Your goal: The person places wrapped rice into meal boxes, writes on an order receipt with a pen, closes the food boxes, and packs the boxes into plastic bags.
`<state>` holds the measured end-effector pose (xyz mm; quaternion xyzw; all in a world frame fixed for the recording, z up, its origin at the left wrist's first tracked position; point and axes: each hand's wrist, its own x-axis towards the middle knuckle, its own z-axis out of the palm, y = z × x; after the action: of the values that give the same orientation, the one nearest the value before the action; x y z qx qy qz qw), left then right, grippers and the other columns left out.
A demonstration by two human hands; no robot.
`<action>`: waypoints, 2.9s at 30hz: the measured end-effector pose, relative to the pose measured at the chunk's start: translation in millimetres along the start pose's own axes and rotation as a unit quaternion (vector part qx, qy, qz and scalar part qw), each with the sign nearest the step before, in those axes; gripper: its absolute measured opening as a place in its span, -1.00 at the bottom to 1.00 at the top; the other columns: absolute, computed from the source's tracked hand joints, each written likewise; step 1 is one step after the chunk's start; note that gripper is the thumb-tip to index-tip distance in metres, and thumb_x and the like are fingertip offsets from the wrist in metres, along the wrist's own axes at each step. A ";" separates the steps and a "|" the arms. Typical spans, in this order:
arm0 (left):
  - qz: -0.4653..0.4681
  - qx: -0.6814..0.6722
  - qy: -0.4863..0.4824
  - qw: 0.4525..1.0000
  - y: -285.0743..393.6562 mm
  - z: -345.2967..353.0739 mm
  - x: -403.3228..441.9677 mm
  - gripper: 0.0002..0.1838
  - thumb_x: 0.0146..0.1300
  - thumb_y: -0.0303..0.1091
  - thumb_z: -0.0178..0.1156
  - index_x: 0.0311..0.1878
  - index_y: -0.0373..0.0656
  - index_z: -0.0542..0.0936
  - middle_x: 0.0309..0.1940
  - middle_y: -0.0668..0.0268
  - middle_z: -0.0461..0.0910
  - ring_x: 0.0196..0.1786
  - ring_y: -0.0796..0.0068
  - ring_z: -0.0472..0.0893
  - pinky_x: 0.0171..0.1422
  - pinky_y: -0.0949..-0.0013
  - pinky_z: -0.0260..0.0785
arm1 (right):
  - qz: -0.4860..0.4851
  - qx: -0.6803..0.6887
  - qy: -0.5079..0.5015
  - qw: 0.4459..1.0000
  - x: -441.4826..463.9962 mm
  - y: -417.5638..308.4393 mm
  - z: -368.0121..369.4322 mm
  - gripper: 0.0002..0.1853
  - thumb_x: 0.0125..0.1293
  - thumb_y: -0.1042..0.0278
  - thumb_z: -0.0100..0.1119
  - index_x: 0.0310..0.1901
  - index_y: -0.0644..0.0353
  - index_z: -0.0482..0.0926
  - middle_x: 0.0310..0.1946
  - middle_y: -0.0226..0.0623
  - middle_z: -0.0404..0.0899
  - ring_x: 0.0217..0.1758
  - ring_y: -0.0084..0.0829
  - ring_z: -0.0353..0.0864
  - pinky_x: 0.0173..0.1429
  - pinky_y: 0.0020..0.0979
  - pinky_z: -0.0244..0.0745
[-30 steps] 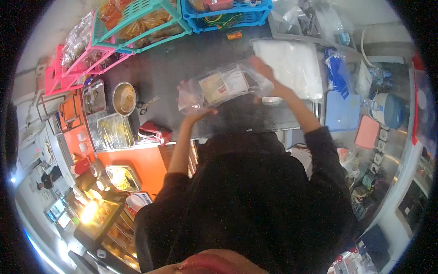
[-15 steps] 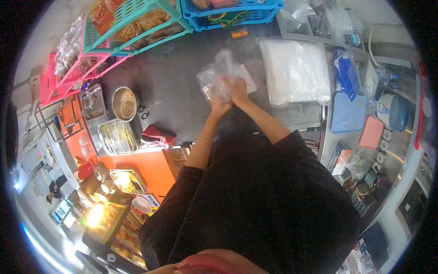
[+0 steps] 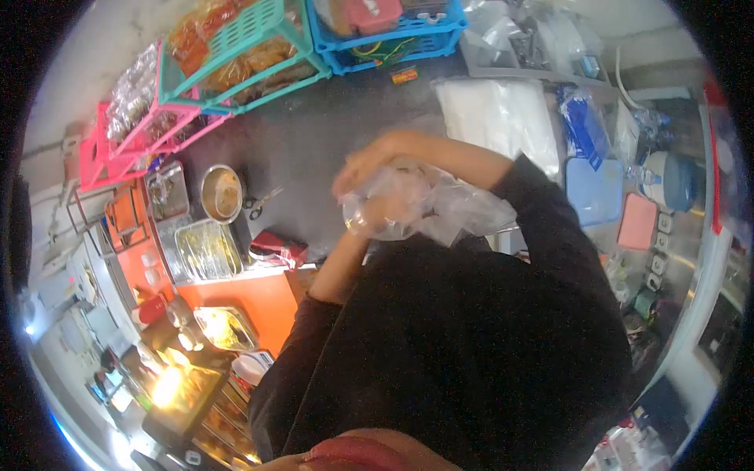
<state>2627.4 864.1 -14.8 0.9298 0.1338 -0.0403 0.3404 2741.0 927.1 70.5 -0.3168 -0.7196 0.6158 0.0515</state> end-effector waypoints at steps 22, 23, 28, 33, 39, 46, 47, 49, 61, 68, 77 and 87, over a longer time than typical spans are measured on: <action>-0.031 -0.130 0.436 0.890 -68.3 85.0 68.1 -0.75 0.22 -0.34 0.27 -0.11 -0.26 0.54 -0.18 0.27 0.56 -0.17 0.32 0.56 -0.18 0.19 0.45 | -0.054 0.256 -0.049 0.964 -143.6 56.5 49.0 -0.62 0.45 0.11 -0.03 0.03 0.23 0.59 -0.24 -0.27 0.65 -0.21 -0.45 0.62 -0.18 -0.42 0.57; -0.063 -0.479 0.497 0.721 -45.5 76.5 71.0 -0.78 0.23 -0.36 0.27 -0.14 -0.28 0.56 -0.21 0.24 0.58 -0.20 0.31 0.57 -0.19 0.23 0.45 | -0.034 0.236 0.128 0.963 -161.8 96.0 18.3 -0.73 0.39 0.22 0.04 -0.08 0.20 0.64 -0.25 -0.30 0.67 -0.22 -0.47 0.62 -0.20 -0.47 0.53; -0.146 -0.312 0.437 0.831 -84.7 101.9 72.1 -0.76 0.26 -0.35 0.24 -0.13 -0.34 0.56 -0.29 0.13 0.61 -0.27 0.25 0.60 -0.15 0.27 0.45 | 0.370 -0.215 0.658 0.620 -192.3 302.7 -98.2 -0.84 0.14 0.40 0.11 -0.27 0.23 0.60 -0.35 -0.04 0.64 -0.35 -0.08 0.65 -0.20 -0.13 0.55; -0.127 -0.147 0.459 0.867 -105.1 120.8 59.2 -0.63 0.27 -0.09 0.19 -0.24 -0.30 0.61 -0.41 0.23 0.63 -0.30 0.37 0.62 -0.17 0.27 0.44 | 0.428 -0.201 0.654 0.591 -174.9 297.8 -100.7 -0.80 0.15 0.43 0.04 -0.28 0.33 0.62 -0.29 0.10 0.63 -0.12 0.09 0.62 0.02 -0.02 0.51; -0.080 -0.235 0.342 0.906 -67.3 59.6 49.2 -0.49 0.22 0.07 0.13 -0.22 -0.31 0.61 -0.38 0.12 0.62 -0.28 0.19 0.62 -0.15 0.23 0.42 | 0.478 -0.128 0.626 0.603 -195.9 304.0 -107.5 -0.74 0.09 0.41 0.07 -0.22 0.30 0.63 -0.19 0.11 0.62 -0.10 0.08 0.62 0.01 -0.03 0.52; -0.078 -0.279 0.392 0.874 -64.5 68.1 46.3 -0.60 0.16 -0.09 0.27 -0.26 -0.32 0.61 -0.38 0.20 0.63 -0.32 0.29 0.61 -0.21 0.23 0.43 | 0.271 0.137 0.609 0.732 -245.7 209.8 -97.4 -0.81 0.06 0.47 0.25 -0.26 0.27 0.55 -0.40 -0.27 0.60 -0.38 -0.63 0.54 -0.40 -0.61 0.36; -0.141 -0.300 0.373 0.867 -84.3 94.3 46.8 -0.65 0.15 -0.13 0.30 -0.28 -0.30 0.61 -0.40 0.23 0.62 -0.36 0.35 0.59 -0.25 0.26 0.43 | 0.169 0.195 0.629 0.733 -242.9 188.0 -85.9 -0.83 0.09 0.49 0.23 -0.24 0.24 0.54 -0.42 -0.34 0.58 -0.41 -0.65 0.49 -0.42 -0.61 0.33; -0.213 -0.325 0.354 0.851 -78.4 100.6 46.7 -0.70 0.14 -0.18 0.33 -0.30 -0.28 0.62 -0.42 0.27 0.61 -0.40 0.41 0.58 -0.28 0.29 0.44 | 0.024 0.273 0.594 0.756 -224.1 139.5 -54.7 -0.84 0.15 0.49 0.22 -0.22 0.21 0.54 -0.45 -0.42 0.55 -0.43 -0.66 0.46 -0.43 -0.61 0.31; -0.345 -0.487 0.232 0.768 -64.7 8.9 59.7 -0.63 0.02 -0.24 0.42 -0.20 -0.30 0.60 -0.36 0.15 0.65 -0.25 0.30 0.69 -0.22 0.31 0.52 | 0.067 0.073 0.514 0.852 -75.0 146.2 116.5 -0.86 0.14 0.51 0.24 -0.25 0.34 0.65 -0.36 -0.19 0.67 -0.36 -0.40 0.65 -0.22 -0.44 0.52; -0.184 -0.106 0.395 0.894 -28.1 25.7 63.9 -0.68 -0.10 -0.34 0.35 -0.19 -0.15 0.64 -0.21 0.09 0.66 -0.09 0.14 0.65 -0.03 0.25 0.47 | 0.192 0.029 0.741 0.643 -16.8 135.0 142.7 -0.86 0.14 0.41 0.20 -0.30 0.29 0.63 -0.36 -0.04 0.61 -0.34 -0.16 0.63 -0.28 -0.26 0.45; -0.272 -0.455 0.470 0.705 -20.8 63.5 51.4 -0.66 0.20 -0.42 0.28 0.04 -0.29 0.53 -0.09 0.24 0.58 -0.05 0.47 0.54 -0.02 0.36 0.44 | 0.184 -0.128 0.799 0.558 -6.0 126.1 150.3 -0.85 0.17 0.44 0.13 -0.21 0.13 0.47 -0.37 -0.22 0.46 -0.36 -0.15 0.58 -0.34 -0.24 0.46; -0.258 -0.546 0.354 0.714 -38.6 44.7 43.1 -0.68 0.23 -0.40 0.29 0.03 -0.27 0.55 -0.08 0.32 0.58 -0.04 0.49 0.55 0.02 0.39 0.41 | 0.062 -0.119 0.696 0.705 -57.5 132.8 131.6 -0.82 0.11 0.54 0.22 -0.22 0.21 0.53 -0.25 -0.21 0.44 -0.24 -0.17 0.57 -0.21 -0.26 0.49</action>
<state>2658.8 873.2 -80.2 0.4583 0.4779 0.2855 0.6928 2777.7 790.4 -64.4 -0.7028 -0.5252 0.1319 0.4614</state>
